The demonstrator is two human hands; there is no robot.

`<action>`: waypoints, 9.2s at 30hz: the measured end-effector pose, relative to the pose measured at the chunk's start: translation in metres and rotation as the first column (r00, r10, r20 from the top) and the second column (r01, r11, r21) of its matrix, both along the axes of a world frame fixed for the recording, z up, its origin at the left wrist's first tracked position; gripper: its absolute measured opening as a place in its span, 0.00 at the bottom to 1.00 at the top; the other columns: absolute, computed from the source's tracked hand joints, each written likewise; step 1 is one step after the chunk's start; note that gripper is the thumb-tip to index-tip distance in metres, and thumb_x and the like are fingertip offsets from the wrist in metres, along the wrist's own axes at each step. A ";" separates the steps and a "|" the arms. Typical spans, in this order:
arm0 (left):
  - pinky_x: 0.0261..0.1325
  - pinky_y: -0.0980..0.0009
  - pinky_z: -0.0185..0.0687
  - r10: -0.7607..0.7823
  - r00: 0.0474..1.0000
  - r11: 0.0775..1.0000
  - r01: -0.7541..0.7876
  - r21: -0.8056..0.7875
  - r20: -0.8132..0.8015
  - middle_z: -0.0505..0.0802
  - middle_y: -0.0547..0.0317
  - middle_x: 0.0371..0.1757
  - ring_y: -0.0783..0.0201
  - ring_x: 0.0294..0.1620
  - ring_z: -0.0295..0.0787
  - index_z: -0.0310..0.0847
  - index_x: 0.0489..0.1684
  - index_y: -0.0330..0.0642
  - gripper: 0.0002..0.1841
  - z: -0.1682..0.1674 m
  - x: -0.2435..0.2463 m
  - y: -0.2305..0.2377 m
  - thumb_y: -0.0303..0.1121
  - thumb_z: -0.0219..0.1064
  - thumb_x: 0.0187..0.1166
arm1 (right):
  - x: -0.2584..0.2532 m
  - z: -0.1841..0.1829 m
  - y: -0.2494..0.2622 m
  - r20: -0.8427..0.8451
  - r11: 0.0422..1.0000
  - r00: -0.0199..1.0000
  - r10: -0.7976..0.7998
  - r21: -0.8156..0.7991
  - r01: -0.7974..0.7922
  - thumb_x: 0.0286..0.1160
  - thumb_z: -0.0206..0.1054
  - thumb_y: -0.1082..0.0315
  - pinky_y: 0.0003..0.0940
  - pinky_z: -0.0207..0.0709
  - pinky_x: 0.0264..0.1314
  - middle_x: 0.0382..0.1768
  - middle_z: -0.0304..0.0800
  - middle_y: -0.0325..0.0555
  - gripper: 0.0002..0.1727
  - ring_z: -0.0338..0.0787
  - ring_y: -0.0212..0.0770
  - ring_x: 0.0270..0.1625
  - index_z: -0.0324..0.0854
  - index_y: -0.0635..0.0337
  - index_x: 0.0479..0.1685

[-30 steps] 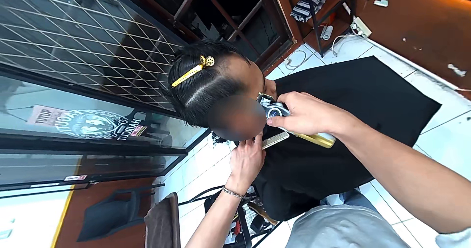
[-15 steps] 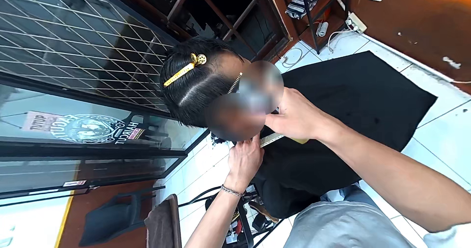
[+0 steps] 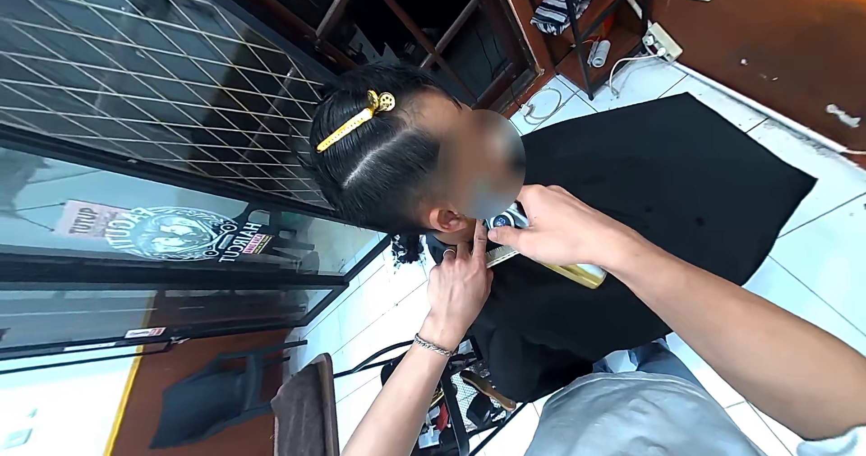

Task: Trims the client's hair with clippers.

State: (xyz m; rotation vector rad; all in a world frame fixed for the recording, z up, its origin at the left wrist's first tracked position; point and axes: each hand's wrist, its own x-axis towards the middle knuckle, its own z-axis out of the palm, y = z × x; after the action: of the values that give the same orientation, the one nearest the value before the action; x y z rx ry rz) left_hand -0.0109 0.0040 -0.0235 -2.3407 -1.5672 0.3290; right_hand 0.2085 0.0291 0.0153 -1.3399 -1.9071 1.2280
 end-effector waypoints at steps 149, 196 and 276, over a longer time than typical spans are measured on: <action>0.22 0.52 0.73 -0.368 0.926 0.919 0.377 0.117 -0.088 0.88 0.42 0.30 0.41 0.26 0.87 0.77 0.83 0.52 0.29 0.094 -0.067 0.010 0.35 0.55 0.78 | -0.024 0.007 -0.010 -0.107 0.988 0.982 -0.153 -0.019 0.152 0.74 0.72 0.40 0.37 0.76 0.31 0.26 0.80 0.37 0.26 0.83 0.35 0.30 0.78 0.56 0.45; 0.45 0.85 0.81 -0.352 0.795 0.923 0.208 0.324 0.493 0.92 0.50 0.40 0.77 0.43 0.87 0.89 0.44 0.30 0.13 0.162 -0.056 0.002 0.33 0.65 0.83 | -0.019 -0.001 -0.013 -0.250 0.977 0.945 -0.211 -0.024 0.212 0.72 0.75 0.42 0.38 0.83 0.34 0.28 0.85 0.40 0.28 0.88 0.36 0.32 0.78 0.58 0.52; 0.17 0.52 0.75 -0.516 0.851 0.851 0.496 0.170 0.096 0.90 0.42 0.34 0.43 0.22 0.87 0.73 0.86 0.61 0.33 0.080 -0.074 0.025 0.37 0.62 0.75 | -0.009 0.001 -0.047 -0.870 0.865 0.243 -0.430 -0.318 0.389 0.93 0.42 0.53 0.33 0.89 0.26 0.34 0.89 0.43 0.20 0.91 0.37 0.27 0.78 0.53 0.55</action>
State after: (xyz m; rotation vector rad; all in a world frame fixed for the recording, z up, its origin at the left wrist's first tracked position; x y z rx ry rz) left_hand -0.0847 0.0288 0.0564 -2.5898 -0.9177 -0.0693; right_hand 0.1999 -0.0183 0.0159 -0.7202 -0.6164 1.2891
